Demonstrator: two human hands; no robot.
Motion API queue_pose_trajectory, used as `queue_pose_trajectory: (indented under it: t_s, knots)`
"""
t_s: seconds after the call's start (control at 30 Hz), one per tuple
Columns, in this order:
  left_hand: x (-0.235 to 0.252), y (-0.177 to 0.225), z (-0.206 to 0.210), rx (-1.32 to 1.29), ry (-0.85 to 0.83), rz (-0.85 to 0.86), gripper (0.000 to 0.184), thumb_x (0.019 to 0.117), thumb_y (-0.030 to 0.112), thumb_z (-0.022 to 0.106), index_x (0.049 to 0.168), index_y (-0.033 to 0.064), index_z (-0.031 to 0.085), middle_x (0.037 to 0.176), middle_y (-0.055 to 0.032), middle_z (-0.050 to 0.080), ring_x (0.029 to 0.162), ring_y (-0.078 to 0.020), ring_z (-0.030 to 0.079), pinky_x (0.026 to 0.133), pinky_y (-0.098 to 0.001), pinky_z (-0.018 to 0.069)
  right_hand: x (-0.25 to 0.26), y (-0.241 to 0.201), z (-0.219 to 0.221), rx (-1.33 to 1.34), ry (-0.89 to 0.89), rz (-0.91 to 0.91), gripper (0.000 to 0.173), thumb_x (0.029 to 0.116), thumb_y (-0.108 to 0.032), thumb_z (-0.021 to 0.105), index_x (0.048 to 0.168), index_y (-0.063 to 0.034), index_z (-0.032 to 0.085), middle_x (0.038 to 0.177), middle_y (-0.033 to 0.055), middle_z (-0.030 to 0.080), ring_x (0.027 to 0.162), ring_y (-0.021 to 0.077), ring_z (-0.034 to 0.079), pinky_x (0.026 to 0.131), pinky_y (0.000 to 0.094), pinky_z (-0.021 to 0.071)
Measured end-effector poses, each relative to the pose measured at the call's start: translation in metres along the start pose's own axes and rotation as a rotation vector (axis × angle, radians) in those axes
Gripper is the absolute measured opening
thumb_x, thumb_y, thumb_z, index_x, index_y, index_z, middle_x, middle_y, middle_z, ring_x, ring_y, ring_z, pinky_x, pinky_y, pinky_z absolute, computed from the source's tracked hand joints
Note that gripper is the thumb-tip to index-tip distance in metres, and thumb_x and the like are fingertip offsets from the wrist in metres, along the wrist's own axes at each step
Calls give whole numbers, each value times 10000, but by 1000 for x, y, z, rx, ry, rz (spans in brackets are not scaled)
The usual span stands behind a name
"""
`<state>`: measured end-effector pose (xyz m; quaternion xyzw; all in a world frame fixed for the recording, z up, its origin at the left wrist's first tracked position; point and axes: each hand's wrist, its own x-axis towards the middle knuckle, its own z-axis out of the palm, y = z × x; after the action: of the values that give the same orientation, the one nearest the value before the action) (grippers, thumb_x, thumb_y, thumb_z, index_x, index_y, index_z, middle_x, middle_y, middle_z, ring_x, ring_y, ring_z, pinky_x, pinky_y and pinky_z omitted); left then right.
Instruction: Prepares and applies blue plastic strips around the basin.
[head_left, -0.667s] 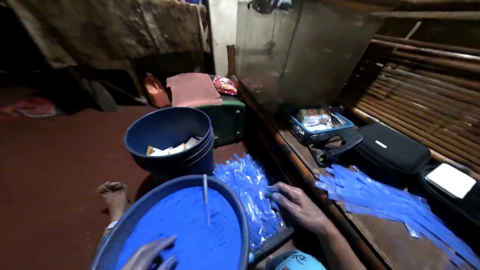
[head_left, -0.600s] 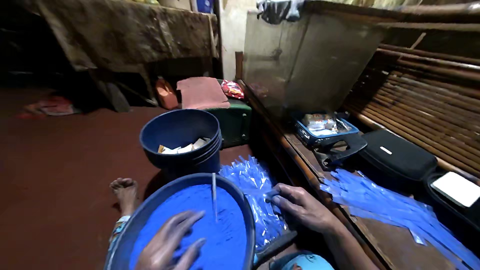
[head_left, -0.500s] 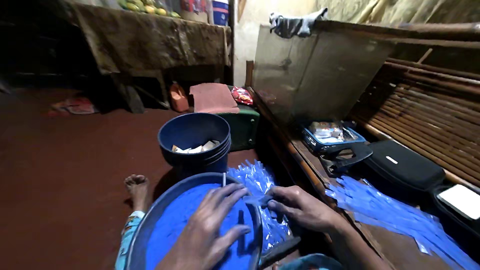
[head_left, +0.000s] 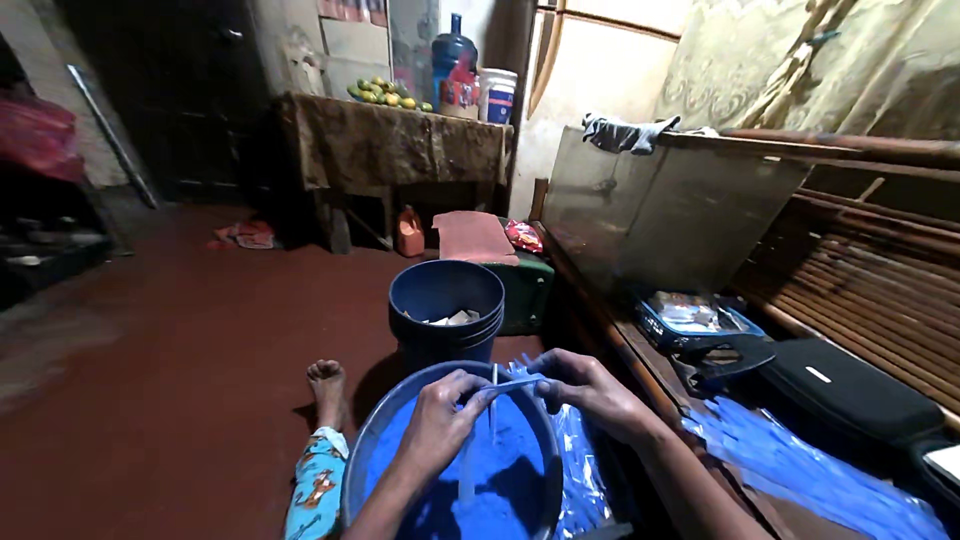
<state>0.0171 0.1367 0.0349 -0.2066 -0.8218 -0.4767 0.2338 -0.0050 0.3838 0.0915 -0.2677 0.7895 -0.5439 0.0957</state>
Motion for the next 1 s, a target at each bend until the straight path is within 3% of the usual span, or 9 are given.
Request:
queue_pose_trajectory:
  t_s: [0.3, 0.53, 0.6, 0.67, 0.73, 0.8, 0.93, 1.0]
  knots:
    - [-14, -21, 10, 58, 88, -78, 171, 930, 203, 716, 973, 52, 785, 914, -61, 724, 851, -122, 689, 801, -291, 567, 21, -2, 16, 90, 262, -31, 131, 988, -41, 608, 1101, 17, 638, 865, 30, 678, 691, 76, 654, 662, 230, 571]
    - [-20, -34, 3, 78, 79, -130, 167, 925, 197, 720, 965, 46, 780, 903, -67, 719, 837, -135, 685, 791, -304, 566, 38, -17, 27, -211, 264, -119, 178, 1002, -113, 609, 1131, -5, 671, 938, 40, 693, 775, 50, 659, 741, 220, 563]
    - [-17, -30, -1, 56, 9, -175, 190, 925, 189, 729, 1012, 26, 772, 964, -99, 720, 877, -177, 690, 821, -350, 571, 41, -23, 34, -367, 269, -307, 177, 988, -76, 608, 1116, 16, 689, 976, 79, 709, 838, 61, 671, 796, 214, 560]
    - [-11, -23, -7, 11, -66, -206, 324, 911, 224, 748, 1160, 18, 737, 1135, -131, 712, 1022, -219, 683, 924, -409, 552, 45, -29, 40, -555, 280, -526, 163, 981, -44, 594, 1083, 20, 703, 990, 126, 718, 896, 143, 695, 840, 272, 566]
    - [-1, -14, -13, -58, -88, -202, 467, 894, 266, 767, 1301, 54, 680, 1261, -110, 681, 1124, -185, 662, 983, -375, 538, 48, -38, 42, -725, 253, -642, 160, 983, -8, 562, 1077, 8, 690, 979, 150, 705, 884, 230, 706, 808, 351, 584]
    - [11, -4, -19, -145, -60, -168, 499, 898, 268, 761, 1341, 64, 655, 1267, -81, 675, 1109, -123, 664, 965, -298, 546, 53, -53, 41, -822, 190, -667, 180, 969, 26, 539, 1085, 14, 677, 976, 168, 698, 873, 284, 711, 787, 412, 591]
    - [33, 17, -32, -204, 18, -66, 287, 934, 153, 722, 1186, 15, 727, 1120, -60, 732, 1019, -46, 690, 938, -212, 555, 58, -94, 40, -952, 95, -575, 249, 1032, -54, 476, 1158, 18, 678, 1079, 221, 714, 972, 366, 720, 877, 499, 561]
    - [40, 24, -33, -182, 66, -41, 175, 934, 135, 709, 1059, 25, 762, 1000, -31, 745, 931, -15, 686, 886, -189, 550, 67, -98, 33, -987, 86, -636, 251, 1013, -63, 480, 1153, -11, 681, 1045, 211, 714, 941, 358, 723, 843, 485, 572]
